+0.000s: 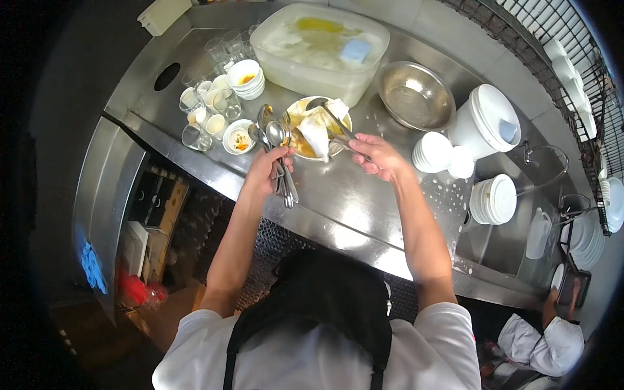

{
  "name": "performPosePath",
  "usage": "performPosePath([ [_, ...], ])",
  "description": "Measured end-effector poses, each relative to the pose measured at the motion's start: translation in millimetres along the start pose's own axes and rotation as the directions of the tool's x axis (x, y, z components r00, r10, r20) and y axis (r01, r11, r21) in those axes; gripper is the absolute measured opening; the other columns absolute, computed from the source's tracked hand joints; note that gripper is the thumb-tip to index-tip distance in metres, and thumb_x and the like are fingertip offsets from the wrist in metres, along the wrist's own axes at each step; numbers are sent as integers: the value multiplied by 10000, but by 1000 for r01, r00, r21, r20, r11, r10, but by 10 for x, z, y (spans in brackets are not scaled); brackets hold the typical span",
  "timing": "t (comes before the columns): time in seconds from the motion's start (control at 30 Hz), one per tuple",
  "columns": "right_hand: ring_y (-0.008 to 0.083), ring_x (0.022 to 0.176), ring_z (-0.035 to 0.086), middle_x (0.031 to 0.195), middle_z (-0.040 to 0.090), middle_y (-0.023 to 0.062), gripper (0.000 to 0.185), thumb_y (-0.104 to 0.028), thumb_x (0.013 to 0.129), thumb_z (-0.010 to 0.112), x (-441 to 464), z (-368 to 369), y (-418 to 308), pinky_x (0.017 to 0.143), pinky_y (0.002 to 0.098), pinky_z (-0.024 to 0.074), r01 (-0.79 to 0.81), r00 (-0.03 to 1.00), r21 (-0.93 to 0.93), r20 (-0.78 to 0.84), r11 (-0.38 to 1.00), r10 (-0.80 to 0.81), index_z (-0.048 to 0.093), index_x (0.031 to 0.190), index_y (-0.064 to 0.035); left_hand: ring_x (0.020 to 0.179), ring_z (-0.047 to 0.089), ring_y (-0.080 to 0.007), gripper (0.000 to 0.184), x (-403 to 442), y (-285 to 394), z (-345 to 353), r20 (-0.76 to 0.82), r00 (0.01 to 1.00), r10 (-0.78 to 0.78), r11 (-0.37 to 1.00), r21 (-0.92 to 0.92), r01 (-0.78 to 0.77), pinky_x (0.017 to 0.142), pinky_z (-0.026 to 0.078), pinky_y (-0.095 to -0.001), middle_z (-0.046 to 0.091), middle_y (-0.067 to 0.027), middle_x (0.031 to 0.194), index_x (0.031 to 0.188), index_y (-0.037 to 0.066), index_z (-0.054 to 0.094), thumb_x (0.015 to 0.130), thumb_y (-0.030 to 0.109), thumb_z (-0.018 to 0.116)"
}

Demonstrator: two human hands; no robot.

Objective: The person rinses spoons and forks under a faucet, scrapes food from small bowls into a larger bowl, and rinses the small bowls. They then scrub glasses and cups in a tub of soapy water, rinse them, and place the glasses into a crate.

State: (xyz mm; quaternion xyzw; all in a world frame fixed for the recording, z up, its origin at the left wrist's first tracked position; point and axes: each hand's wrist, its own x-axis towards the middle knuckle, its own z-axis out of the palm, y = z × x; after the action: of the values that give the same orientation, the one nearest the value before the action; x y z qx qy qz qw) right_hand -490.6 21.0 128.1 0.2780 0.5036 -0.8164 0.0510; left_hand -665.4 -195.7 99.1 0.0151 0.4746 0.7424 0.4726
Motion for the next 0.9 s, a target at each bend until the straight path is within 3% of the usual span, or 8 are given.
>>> performPosePath([
  [0.2, 25, 397, 318, 629, 470, -14, 78, -161, 951, 506, -30, 163, 116, 337, 193, 215, 83, 994, -152, -51, 985, -92, 514, 943, -84, 570, 564, -152, 170, 81, -141, 224, 54, 999, 4, 996, -92, 1, 498, 484, -304, 625, -96, 770, 979, -36, 577, 824, 17, 624],
  [0.3, 34, 439, 353, 625, 469, -24, 89, -169, 948, 507, -106, 357, 163, 379, 205, 261, 173, 970, -274, -117, 946, -211, 527, 964, -84, 559, 559, -151, 145, 215, -228, 352, -42, 999, 10, 990, -142, -16, 485, 466, -291, 613, -86, 730, 920, -36, 594, 805, 20, 664],
  [0.47, 97, 537, 462, 611, 501, 4, 128, -175, 928, 516, -220, 500, 363, 510, 267, 384, 284, 855, -654, -159, 701, -494, 532, 940, -49, 530, 548, -174, 160, 378, -302, 423, -202, 979, 25, 999, -27, -31, 462, 451, -314, 576, -82, 661, 778, -40, 583, 744, 47, 714],
  [0.6, 97, 537, 461, 609, 499, 10, 125, -166, 933, 500, -447, 578, 414, 512, 271, 386, 272, 817, -650, -234, 710, -527, 522, 929, -42, 420, 498, -182, 94, 507, -237, 329, -222, 974, 36, 999, -23, -43, 399, 420, -324, 530, -88, 564, 668, -45, 554, 690, -17, 640],
  [0.7, 79, 530, 452, 620, 499, 1, 127, -170, 943, 487, -577, 566, 415, 493, 250, 375, 313, 797, -576, -274, 755, -539, 518, 936, -47, 443, 521, -171, 103, 610, -194, 303, -280, 959, 49, 998, -26, -58, 407, 426, -316, 546, -92, 579, 660, -41, 552, 696, -16, 645],
  [0.77, 62, 514, 433, 629, 497, -7, 126, -175, 952, 476, -711, 509, 475, 466, 227, 354, 375, 765, -470, -330, 799, -553, 516, 948, -55, 492, 560, -156, 103, 539, -166, 341, -280, 952, 120, 988, 123, -89, 420, 435, -286, 589, -96, 647, 721, -56, 564, 706, -18, 659],
  [0.9, 44, 501, 406, 633, 498, -13, 146, -184, 963, 458, -1118, 278, 566, 452, 207, 325, 291, 819, -300, -414, 909, -399, 522, 995, -57, 539, 593, -155, 193, 478, -80, 307, -215, 965, 147, 956, 283, -83, 440, 451, -266, 629, -122, 751, 887, -80, 578, 735, -16, 677],
])
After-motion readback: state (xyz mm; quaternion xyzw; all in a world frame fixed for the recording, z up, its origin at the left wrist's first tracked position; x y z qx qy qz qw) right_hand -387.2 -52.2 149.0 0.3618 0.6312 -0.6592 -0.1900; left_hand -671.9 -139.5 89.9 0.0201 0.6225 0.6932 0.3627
